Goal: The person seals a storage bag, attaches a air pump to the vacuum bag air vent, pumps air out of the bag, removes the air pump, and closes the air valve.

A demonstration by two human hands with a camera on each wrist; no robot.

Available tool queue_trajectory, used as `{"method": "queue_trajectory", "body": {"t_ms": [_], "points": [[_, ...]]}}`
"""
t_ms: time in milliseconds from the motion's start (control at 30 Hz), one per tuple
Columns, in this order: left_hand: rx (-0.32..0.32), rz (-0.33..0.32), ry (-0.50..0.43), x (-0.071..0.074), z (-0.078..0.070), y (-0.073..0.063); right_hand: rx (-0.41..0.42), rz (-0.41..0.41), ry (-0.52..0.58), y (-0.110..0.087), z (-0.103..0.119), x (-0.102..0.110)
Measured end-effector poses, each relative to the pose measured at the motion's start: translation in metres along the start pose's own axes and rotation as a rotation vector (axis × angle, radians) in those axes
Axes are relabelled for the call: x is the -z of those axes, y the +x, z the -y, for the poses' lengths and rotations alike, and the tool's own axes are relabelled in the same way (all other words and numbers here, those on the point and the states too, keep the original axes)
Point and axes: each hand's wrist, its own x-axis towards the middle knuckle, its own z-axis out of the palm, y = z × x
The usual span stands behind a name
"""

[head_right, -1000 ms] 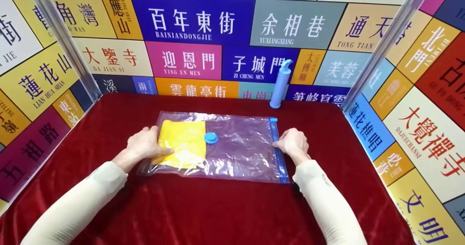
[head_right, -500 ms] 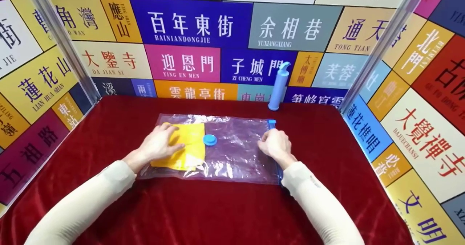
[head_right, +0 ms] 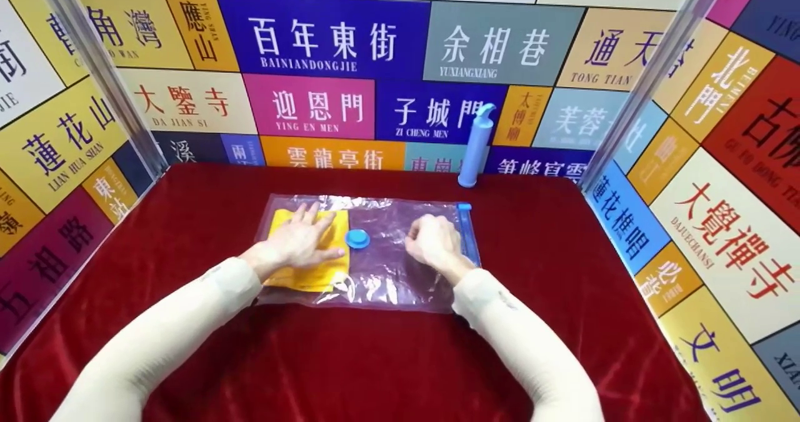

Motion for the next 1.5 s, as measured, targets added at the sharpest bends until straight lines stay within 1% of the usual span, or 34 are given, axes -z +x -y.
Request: {"method": "queue_trajectory", "body": {"t_ms": [133,200,267,300,400,500,533,567,633,700,867,967,1033,1200,1300,1400,1500], "points": [[-0.002,0.018,0.01,0.004,-0.003,0.013,0.018,-0.012,0.017,0.009,0.017,-0.004],[-0.003,0.028,0.002,0.002,-0.003,0.019,0.02,-0.007,0.024,0.011,0.025,-0.007],[-0.01,0.037,-0.003,0.001,-0.004,0.021,0.02,0.013,0.034,0.013,0.033,-0.012],[-0.022,0.032,0.012,-0.011,0.002,0.032,0.023,0.025,0.037,0.013,0.036,-0.015],[-0.033,0.054,0.037,-0.019,-0.001,0.036,0.041,0.063,0.042,0.015,0.044,-0.024],[-0.048,0.08,0.087,-0.025,-0.006,0.036,0.071,0.084,0.042,0.017,0.051,-0.033],[-0.041,0.099,0.091,-0.017,-0.014,0.028,0.078,0.088,0.042,0.018,0.052,-0.035],[-0.044,0.103,0.108,-0.019,-0.015,0.028,0.085,0.092,0.044,0.019,0.054,-0.037],[-0.045,0.105,0.124,-0.02,-0.018,0.025,0.097,0.098,0.048,0.021,0.057,-0.041],[-0.039,0.101,0.133,-0.023,-0.018,0.026,0.106,0.102,0.059,0.024,0.059,-0.043],[-0.021,0.105,0.119,-0.028,-0.017,0.029,0.127,0.105,0.107,0.032,0.06,-0.05],[-0.013,0.114,0.1,-0.031,-0.016,0.031,0.111,0.107,0.166,0.037,0.059,-0.056],[-0.005,0.115,0.09,-0.032,-0.016,0.033,0.083,0.123,0.227,0.039,0.059,-0.06],[0.004,0.111,0.072,-0.034,-0.016,0.033,-0.021,0.185,0.399,0.045,0.063,-0.07],[0.008,0.11,0.072,-0.035,-0.016,0.033,-0.074,0.202,0.475,0.047,0.065,-0.074],[0.01,0.113,0.076,-0.035,-0.016,0.032,-0.103,0.203,0.512,0.048,0.066,-0.077],[0.004,0.119,0.072,-0.033,-0.016,0.032,-0.121,0.2,0.522,0.049,0.067,-0.077]]}}
